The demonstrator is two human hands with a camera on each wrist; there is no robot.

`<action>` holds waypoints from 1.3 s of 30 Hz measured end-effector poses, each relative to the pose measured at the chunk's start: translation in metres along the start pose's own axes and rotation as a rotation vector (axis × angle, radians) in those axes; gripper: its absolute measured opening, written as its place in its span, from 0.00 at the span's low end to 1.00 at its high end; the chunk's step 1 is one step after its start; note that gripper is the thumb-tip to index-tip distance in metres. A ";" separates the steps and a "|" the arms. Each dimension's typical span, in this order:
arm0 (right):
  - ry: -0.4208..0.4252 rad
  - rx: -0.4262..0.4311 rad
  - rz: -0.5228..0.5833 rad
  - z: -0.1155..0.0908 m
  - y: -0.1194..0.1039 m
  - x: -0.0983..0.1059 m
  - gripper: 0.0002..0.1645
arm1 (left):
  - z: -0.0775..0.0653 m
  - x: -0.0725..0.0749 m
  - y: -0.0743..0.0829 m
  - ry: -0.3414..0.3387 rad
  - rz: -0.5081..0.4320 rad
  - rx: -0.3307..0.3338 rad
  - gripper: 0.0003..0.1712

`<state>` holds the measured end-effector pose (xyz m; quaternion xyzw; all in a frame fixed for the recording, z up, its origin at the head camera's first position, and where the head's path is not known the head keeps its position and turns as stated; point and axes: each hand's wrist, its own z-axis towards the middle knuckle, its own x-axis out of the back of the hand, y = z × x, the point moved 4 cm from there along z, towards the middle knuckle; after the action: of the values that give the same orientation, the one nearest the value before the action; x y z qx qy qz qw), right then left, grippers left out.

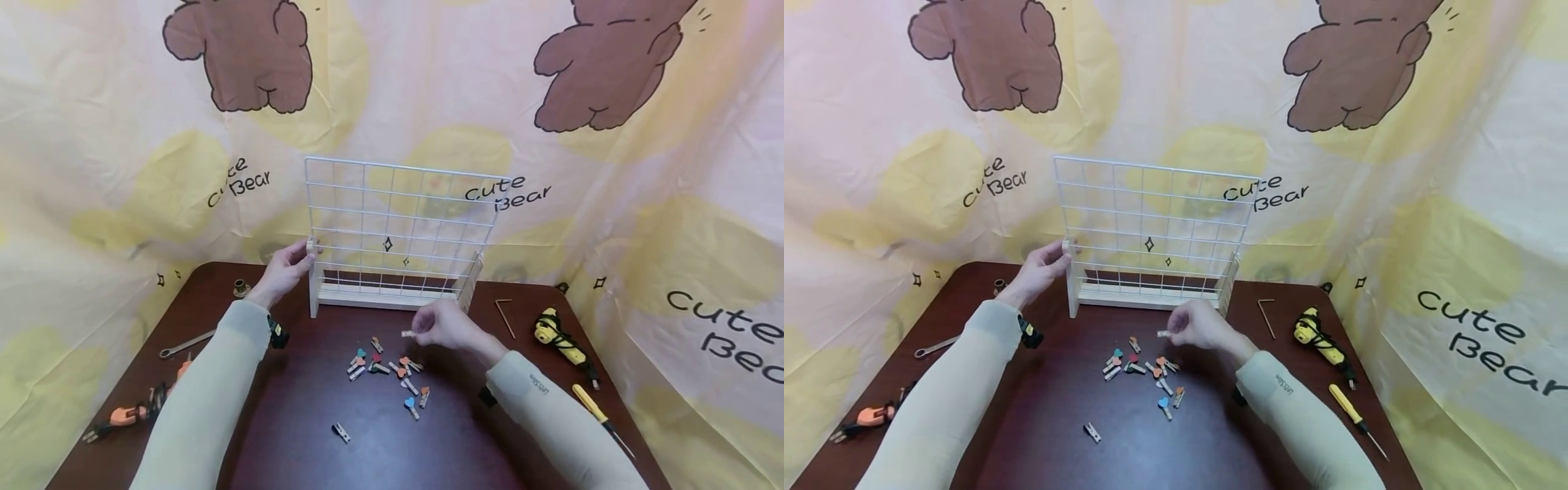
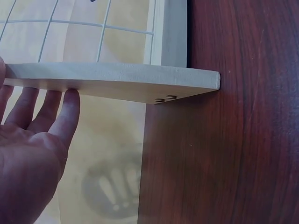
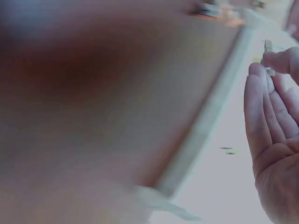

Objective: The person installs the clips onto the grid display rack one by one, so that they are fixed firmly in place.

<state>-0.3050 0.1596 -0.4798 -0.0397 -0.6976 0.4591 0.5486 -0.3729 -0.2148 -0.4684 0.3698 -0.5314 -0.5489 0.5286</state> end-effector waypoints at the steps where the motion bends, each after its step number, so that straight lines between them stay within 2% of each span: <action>1: 0.015 0.000 -0.002 0.004 -0.011 0.008 0.12 | 0.000 0.001 0.000 -0.001 0.002 0.000 0.31; 5: 0.018 0.005 0.018 0.027 -0.070 0.050 0.09 | -0.001 0.002 0.002 -0.004 -0.004 0.008 0.30; 9: 0.026 0.059 0.002 0.055 -0.153 0.098 0.11 | -0.002 0.004 0.004 -0.011 0.001 0.011 0.31; 11: 0.054 0.104 -0.053 0.071 -0.196 0.122 0.12 | -0.002 0.004 0.005 -0.016 -0.012 0.009 0.31; 13: 0.097 0.190 -0.107 0.091 -0.234 0.144 0.10 | 0.000 0.004 0.005 -0.019 -0.027 0.010 0.31; 17: 0.130 0.291 -0.226 0.132 -0.284 0.170 0.05 | 0.001 0.005 0.004 -0.027 -0.034 0.018 0.31; 21: 0.137 0.241 -0.477 0.167 -0.309 0.177 0.06 | 0.000 0.004 0.005 -0.033 -0.048 0.026 0.31; 25: 0.121 0.212 -0.636 0.191 -0.319 0.169 0.08 | -0.001 0.005 0.004 -0.028 -0.043 0.022 0.31; 29: 0.119 0.216 -0.676 0.203 -0.317 0.160 0.06 | -0.001 0.002 0.001 -0.038 -0.030 0.037 0.31; 33: 0.131 0.191 -0.728 0.206 -0.318 0.162 0.07 | 0.000 -0.001 0.002 -0.055 -0.021 0.046 0.32; 39: 0.062 0.154 -0.820 0.214 -0.324 0.159 0.09 | 0.002 0.004 0.001 -0.063 -0.014 0.031 0.32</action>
<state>-0.3939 -0.0654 -0.1373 0.2687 -0.6024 0.2522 0.7080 -0.3748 -0.2181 -0.4666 0.3645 -0.5536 -0.5556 0.5019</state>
